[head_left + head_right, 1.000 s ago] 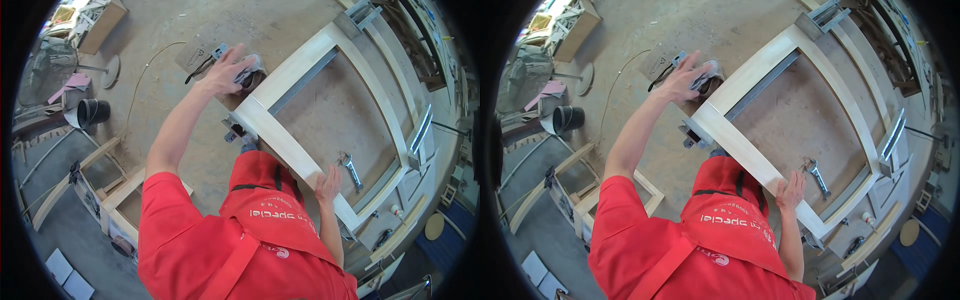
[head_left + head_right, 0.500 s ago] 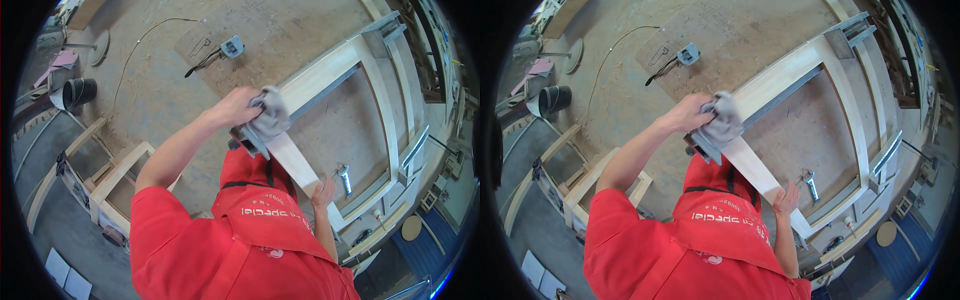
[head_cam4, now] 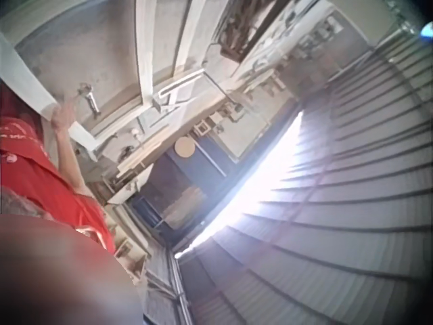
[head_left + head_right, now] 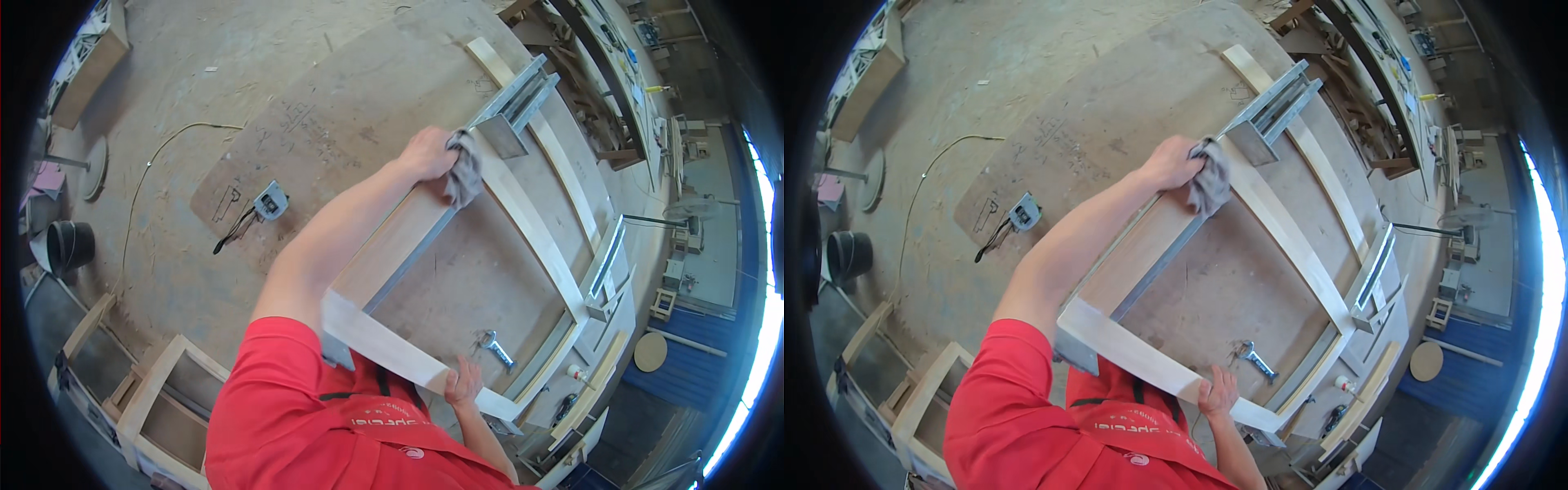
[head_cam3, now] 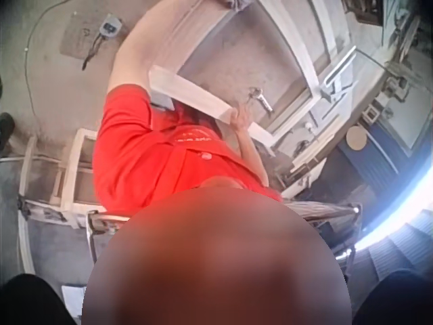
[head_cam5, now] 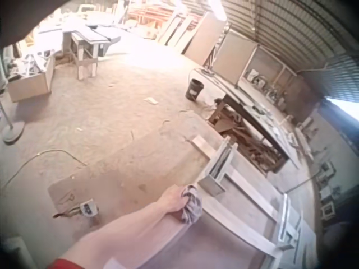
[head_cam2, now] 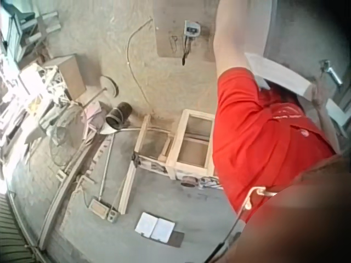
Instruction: Assembling a wooden frame by gluing parts, applying clamps, wiping excess glue, and securing joints with a pneumatic nail gun.
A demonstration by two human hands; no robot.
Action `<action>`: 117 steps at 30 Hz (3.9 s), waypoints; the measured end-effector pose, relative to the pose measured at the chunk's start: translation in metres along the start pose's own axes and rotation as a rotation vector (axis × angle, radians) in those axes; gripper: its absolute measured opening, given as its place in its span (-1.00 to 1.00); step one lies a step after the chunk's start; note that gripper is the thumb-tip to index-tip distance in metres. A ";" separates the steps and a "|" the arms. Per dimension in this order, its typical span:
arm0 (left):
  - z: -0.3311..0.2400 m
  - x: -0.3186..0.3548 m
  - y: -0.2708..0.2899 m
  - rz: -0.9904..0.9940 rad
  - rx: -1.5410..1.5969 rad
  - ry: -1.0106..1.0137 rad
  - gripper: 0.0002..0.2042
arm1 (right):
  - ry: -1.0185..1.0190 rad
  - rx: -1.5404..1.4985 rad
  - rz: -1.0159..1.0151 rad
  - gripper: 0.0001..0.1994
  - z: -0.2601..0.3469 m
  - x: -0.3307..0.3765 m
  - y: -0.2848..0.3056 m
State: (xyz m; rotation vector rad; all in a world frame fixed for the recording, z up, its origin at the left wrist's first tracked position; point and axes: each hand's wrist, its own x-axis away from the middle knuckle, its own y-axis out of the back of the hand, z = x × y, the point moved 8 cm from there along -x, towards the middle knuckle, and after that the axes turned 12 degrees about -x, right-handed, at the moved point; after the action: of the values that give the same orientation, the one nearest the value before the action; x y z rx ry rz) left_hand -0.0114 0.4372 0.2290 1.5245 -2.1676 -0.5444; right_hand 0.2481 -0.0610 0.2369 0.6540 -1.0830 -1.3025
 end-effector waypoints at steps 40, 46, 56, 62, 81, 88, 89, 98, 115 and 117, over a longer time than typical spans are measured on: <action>-0.140 0.053 -0.032 -0.266 -0.801 -0.412 -0.70 | -0.086 -0.059 -0.096 -0.49 -0.041 -0.011 0.065; -0.140 -0.022 -0.026 -0.289 -0.858 -0.363 -0.72 | -0.061 -0.118 -0.127 -0.52 -0.041 -0.016 0.067; -0.169 -0.054 -0.034 -0.302 -0.894 -0.321 -0.76 | -0.062 -0.148 -0.159 -0.55 -0.040 -0.020 0.090; -0.158 -0.004 -0.038 -0.249 -0.880 -0.373 -0.76 | -0.086 -0.142 -0.159 -0.55 -0.042 -0.013 0.093; -0.096 0.257 0.002 0.243 -0.826 -0.262 -0.65 | -0.131 -0.110 -0.085 -0.59 -0.045 0.016 0.058; -0.090 0.296 0.004 0.250 -0.943 -0.253 -0.66 | -0.081 -0.118 -0.133 -0.61 -0.035 0.020 0.052; -0.084 0.299 0.006 0.256 -0.942 -0.252 -0.66 | -0.074 -0.126 -0.147 -0.62 -0.035 0.021 0.051; -0.071 0.294 0.028 0.120 -0.939 -0.205 -0.66 | -0.100 -0.157 -0.158 -0.63 -0.040 0.021 0.057; -0.104 0.296 0.054 0.135 -1.340 -0.320 -0.70 | -0.119 -0.159 -0.162 -0.64 -0.055 0.022 0.053; -0.111 0.301 0.044 0.178 -1.441 -0.385 -0.74 | -0.124 -0.168 -0.158 -0.64 -0.057 0.022 0.053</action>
State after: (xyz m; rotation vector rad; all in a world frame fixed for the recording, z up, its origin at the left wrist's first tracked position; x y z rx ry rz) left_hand -0.0743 0.1583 0.3823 0.4123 -1.3313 -1.8604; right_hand 0.3204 -0.0822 0.2669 0.5466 -1.0243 -1.5696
